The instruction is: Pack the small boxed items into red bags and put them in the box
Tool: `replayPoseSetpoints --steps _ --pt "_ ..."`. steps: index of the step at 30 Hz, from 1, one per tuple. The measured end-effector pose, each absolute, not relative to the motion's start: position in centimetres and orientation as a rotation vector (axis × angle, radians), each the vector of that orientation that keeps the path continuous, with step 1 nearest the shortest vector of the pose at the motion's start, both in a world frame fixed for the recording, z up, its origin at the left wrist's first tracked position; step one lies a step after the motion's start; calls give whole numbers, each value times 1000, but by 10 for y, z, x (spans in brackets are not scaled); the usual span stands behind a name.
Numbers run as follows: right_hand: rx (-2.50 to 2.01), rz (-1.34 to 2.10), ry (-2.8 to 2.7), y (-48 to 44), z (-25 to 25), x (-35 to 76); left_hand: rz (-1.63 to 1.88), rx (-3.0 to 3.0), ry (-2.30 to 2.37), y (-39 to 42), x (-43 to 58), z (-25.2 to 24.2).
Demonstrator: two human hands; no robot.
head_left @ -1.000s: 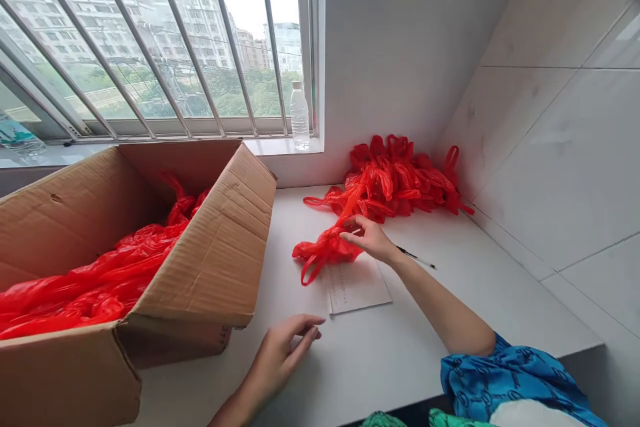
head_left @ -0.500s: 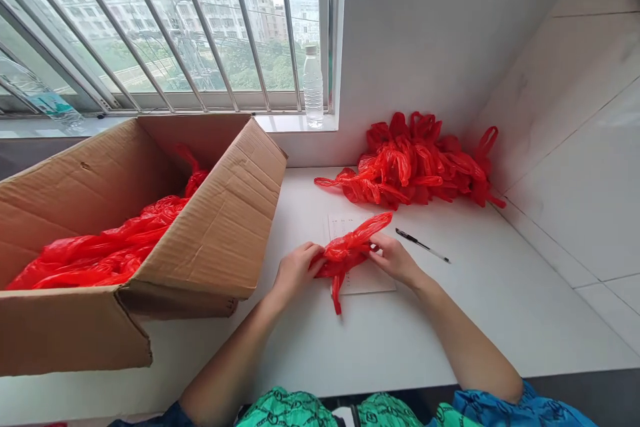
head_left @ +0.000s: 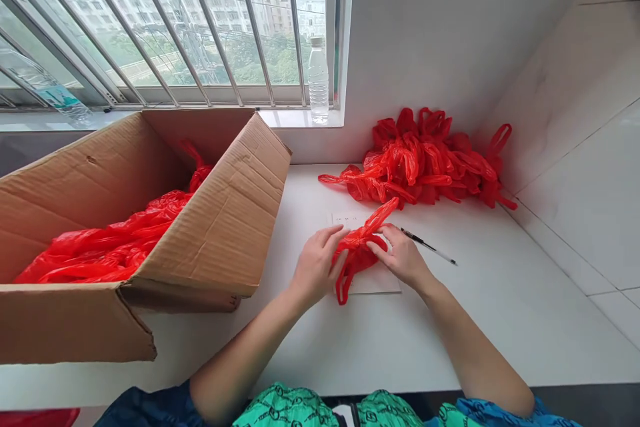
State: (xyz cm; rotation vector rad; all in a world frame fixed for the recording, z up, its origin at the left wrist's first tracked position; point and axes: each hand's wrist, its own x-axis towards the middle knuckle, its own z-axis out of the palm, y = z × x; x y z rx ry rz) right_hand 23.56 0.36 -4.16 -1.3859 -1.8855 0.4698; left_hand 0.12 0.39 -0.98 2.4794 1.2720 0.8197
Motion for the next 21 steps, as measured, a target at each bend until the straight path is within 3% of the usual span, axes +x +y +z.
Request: replayPoseSetpoints --steps 5,21 --pt "-1431 343 -2095 5 -77 206 406 2682 1251 15 16 -38" --pt "-1612 260 -2270 6 -87 200 433 2695 1258 25 3 -65"
